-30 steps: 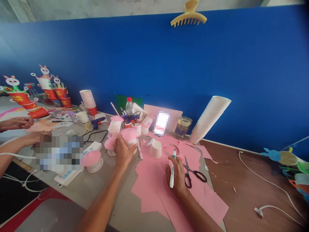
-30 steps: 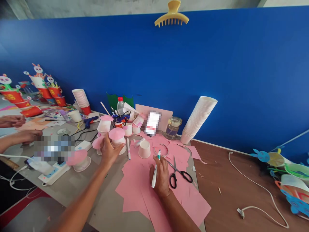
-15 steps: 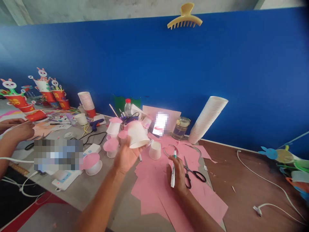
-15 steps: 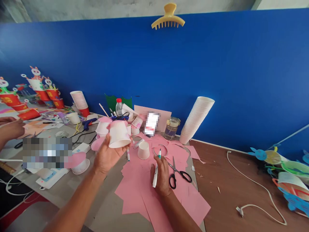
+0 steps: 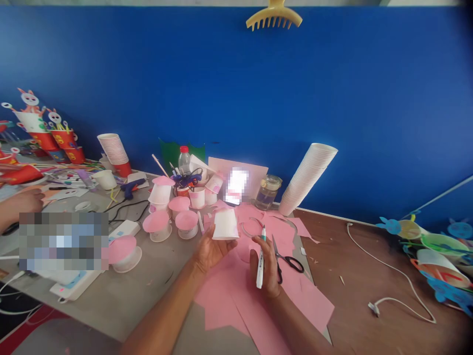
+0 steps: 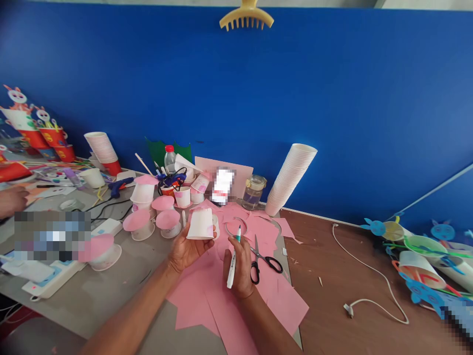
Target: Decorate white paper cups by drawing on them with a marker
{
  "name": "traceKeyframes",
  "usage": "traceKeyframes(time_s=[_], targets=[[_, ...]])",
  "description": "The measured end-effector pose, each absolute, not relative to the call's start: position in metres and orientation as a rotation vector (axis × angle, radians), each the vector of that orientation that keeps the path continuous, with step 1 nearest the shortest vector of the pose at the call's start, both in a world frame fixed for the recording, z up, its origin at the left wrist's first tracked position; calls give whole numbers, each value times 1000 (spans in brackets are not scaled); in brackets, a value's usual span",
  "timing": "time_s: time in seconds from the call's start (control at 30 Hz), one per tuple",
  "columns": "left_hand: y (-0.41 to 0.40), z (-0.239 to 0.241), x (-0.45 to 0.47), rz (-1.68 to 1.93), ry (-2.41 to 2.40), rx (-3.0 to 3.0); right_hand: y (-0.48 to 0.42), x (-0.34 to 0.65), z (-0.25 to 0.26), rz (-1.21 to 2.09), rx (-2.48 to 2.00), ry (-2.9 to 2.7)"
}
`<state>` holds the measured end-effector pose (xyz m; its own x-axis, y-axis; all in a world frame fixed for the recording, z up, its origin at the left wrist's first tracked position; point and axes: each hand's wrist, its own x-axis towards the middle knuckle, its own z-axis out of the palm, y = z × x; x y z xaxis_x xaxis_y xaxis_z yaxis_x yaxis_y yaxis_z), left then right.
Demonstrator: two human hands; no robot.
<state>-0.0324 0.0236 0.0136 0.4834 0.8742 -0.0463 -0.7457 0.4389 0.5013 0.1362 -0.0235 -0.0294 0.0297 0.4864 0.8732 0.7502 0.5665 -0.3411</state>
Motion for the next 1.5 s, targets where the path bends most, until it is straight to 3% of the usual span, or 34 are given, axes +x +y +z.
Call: traceKeyframes(time_s=[0.37,0.83,1.1,1.5], targets=[[15,14,-24,988,239,376,-32,124,-11,-266,-778,-1728],[4,12,-17,935,232,667,-36,121,-15,-329,-726,-1786],[8,7,-19,1009,261,730,-38,120,-12,-168,-690,-1809],[4,4,-21,833,241,748,-41,120,-13,-169,-636,-1833]])
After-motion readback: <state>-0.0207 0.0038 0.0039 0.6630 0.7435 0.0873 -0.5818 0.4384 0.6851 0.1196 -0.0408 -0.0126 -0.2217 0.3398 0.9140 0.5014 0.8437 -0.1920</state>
